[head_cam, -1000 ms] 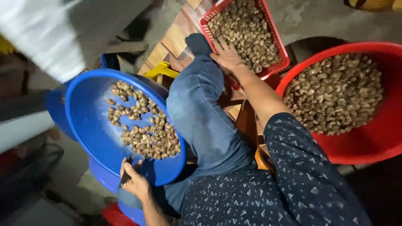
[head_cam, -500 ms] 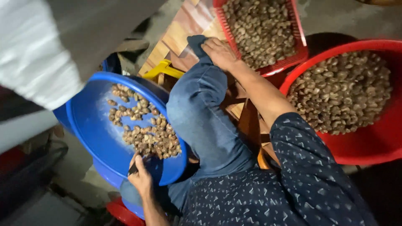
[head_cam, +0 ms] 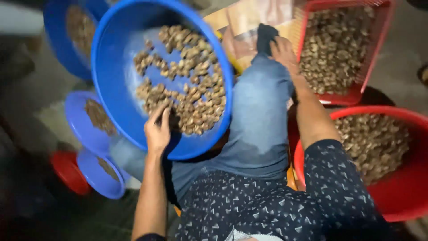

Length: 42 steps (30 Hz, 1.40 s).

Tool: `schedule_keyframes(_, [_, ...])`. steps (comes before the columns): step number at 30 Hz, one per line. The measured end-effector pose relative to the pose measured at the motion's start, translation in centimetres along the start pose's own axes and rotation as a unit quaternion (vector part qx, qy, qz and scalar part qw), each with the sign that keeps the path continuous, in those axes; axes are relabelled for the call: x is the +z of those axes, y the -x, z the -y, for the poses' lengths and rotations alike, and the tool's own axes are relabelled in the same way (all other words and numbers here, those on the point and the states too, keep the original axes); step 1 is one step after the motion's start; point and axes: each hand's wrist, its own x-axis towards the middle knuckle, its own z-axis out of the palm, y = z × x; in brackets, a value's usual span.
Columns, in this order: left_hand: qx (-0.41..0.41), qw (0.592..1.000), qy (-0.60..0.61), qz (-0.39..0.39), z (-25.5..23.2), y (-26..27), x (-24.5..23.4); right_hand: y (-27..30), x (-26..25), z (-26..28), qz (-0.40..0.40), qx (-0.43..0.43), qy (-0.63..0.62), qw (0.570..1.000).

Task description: Sorting and peeling cashew nuts by hand using a small tool in a processing area.

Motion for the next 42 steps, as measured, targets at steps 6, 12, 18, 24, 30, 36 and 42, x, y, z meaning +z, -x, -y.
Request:
schedule_keyframes(6, [0.196, 0.964, -0.179, -0.033, 1.0, -0.8, 2.8, 3.6, -6.3, 2.7, -0.027, -0.012, -0.018, 0.999])
schedule_keyframes(12, [0.2, 0.927, -0.312, 0.059, 4.1, -1.3, 6.1, 8.0, -11.8, 3.7, -0.041, 0.014, -0.059, 0.997])
schedule_keyframes(18, [0.145, 0.948, -0.22, 0.178, 1.5, 0.5, 3.0, 12.5, -16.7, 3.0, -0.054, 0.051, -0.093, 0.993])
schedule_keyframes(24, [0.263, 0.933, -0.115, -0.216, 3.7, 3.3, -2.5, 12.1, -23.0, 2.3, -0.053, 0.049, -0.115, 0.991])
schedule_keyframes(30, [0.089, 0.922, 0.034, -0.374, 9.8, 6.6, -6.9, 8.5, -31.3, 5.1, -0.079, 0.056, -0.117, 0.988])
schedule_keyframes(36, [-0.001, 0.964, 0.106, -0.243, 18.0, 5.2, 3.7, 5.3, -40.2, 11.8, -0.127, 0.112, -0.195, 0.966])
schedule_keyframes(42, [-0.011, 0.955, 0.228, -0.192, 21.8, 2.2, 4.6, -0.5, -44.9, 21.7, -0.12, 0.086, -0.174, 0.974])
